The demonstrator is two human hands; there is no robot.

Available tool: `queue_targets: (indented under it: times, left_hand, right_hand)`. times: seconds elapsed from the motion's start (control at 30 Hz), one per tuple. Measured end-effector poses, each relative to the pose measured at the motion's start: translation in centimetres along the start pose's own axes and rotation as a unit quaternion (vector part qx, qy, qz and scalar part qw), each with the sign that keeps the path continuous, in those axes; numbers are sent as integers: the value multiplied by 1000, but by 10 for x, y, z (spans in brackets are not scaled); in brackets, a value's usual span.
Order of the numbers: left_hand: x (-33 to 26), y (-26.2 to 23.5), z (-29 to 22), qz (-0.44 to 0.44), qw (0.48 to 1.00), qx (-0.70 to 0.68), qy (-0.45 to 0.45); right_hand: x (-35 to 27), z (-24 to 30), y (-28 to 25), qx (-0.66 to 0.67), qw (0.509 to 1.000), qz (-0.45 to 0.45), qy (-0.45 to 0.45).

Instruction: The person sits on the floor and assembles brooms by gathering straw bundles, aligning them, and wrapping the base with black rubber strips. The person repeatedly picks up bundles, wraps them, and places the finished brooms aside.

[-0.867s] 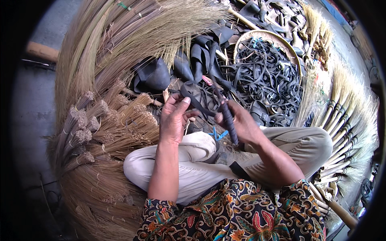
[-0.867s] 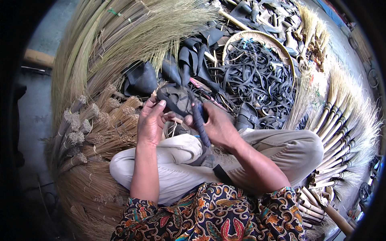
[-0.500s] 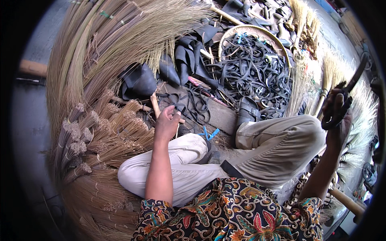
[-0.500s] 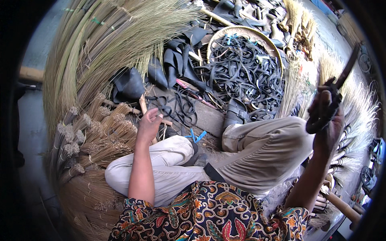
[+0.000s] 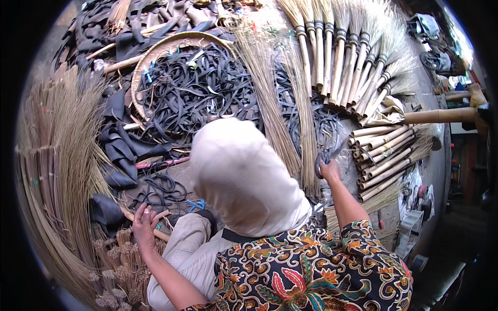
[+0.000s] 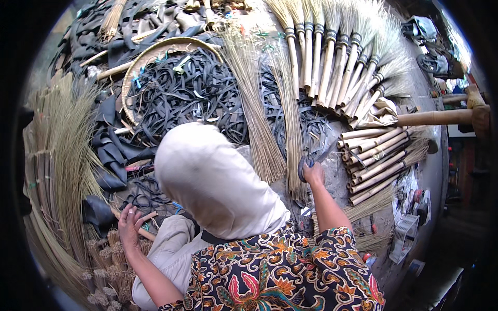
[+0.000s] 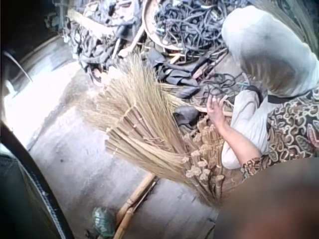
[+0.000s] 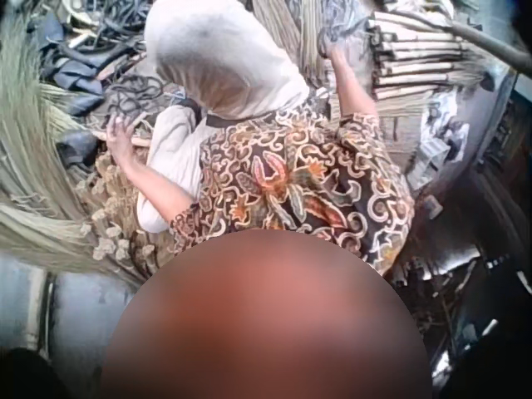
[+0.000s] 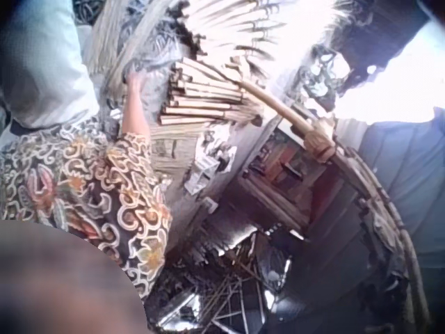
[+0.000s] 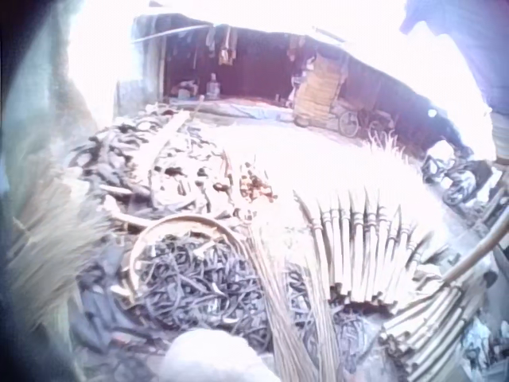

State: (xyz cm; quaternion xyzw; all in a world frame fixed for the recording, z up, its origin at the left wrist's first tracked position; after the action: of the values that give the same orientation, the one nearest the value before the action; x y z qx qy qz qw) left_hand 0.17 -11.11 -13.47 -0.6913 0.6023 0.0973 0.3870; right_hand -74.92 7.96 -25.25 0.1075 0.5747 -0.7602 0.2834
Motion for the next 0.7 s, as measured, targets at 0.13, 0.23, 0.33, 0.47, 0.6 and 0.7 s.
queue_targets:
  times: [0.13,0.23,0.33,0.47,0.6,0.7]
  left_hand:
    - [3,8,-9,17,1000,17,-20]
    - [9,19,-19,47,999,11,-19]
    - [12,27,-38,74,994,26,75]
    - [17,27,-14,69,987,-143,-5]
    - [21,27,2,79,975,-209,-15]
    - [24,21,9,59,995,-83,-5]
  right_hand:
    - [-31,-78,-9,-52,993,-15,101]
    - [-39,-117,-19,-101,982,-5,160]
    - [-30,-122,-19,-202,966,2,161]
    - [-3,-45,10,-260,965,32,10]
    - [9,84,56,-171,976,54,-123]
    - [12,175,92,-35,983,48,-174]
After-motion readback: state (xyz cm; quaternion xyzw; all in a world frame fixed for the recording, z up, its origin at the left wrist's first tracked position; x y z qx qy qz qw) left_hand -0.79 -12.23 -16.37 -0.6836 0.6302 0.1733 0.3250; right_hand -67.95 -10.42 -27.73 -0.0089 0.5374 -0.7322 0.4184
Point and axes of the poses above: each hand's wrist, its own x-axis towards the middle knuckle, its own y-axis out of the palm, z = x × y, the point moved 9 cm from there along x, towards the middle knuckle, and after that the axes turned 13 degrees about x, right-handed, at the moved point
